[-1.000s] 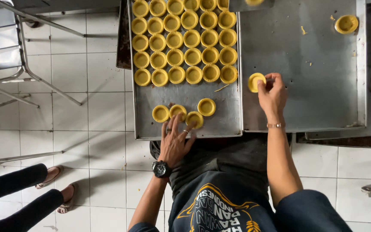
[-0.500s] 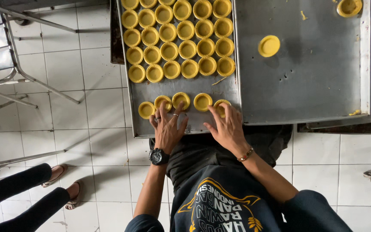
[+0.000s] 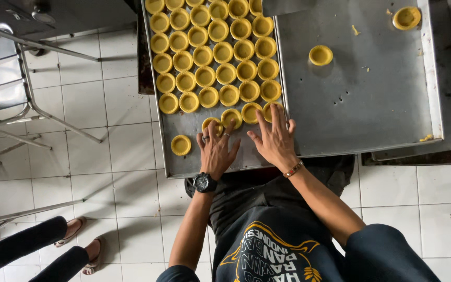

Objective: The person arranges yellow pastry shells onto metal trays by hand, taking them from a large tray and a machine output and placing them in rows on separate trays.

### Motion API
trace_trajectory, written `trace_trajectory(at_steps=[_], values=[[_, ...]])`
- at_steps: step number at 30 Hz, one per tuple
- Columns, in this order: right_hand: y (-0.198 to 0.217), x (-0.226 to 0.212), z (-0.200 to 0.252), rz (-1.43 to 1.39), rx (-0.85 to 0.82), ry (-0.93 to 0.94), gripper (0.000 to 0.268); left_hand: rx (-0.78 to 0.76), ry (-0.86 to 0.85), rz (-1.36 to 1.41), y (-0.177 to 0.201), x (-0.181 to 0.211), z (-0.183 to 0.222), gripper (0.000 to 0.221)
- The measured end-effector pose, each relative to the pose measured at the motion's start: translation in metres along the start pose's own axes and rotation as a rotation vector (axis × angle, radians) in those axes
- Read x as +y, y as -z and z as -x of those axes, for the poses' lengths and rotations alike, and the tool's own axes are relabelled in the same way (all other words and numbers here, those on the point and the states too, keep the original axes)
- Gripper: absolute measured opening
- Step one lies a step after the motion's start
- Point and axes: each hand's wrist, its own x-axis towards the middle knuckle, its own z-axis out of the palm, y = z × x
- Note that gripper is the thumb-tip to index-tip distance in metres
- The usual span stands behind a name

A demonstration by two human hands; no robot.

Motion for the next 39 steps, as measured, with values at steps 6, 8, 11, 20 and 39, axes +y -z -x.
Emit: trace_trajectory(at_steps=[6,8,11,20,39], values=[[-0.028,0.031,-0.01,-0.047,0.014,0.001,0.055,0.092,-0.02,-0.022,-0.011,-0.006,-0.015,0.054],[-0.044,0.063,-0.032,-0.019,0.11,-0.039,0.042,0.1,-0.024,-0.014,-0.012,-0.006,-0.016,0.055],[-0.035,0.112,-0.075,0.046,0.276,-0.124,0.029,0.078,-0.015,0.04,-0.011,-0.007,-0.01,0.057],[-0.005,0.193,-0.071,-0.03,0.049,-0.152,0.043,0.026,0.258,0.095,0.049,-0.037,0.037,0.057],[0.082,0.121,0.012,-0.845,-0.419,-0.562,0.034,0.04,0.322,-0.04,0.03,-0.016,0.086,0.062]])
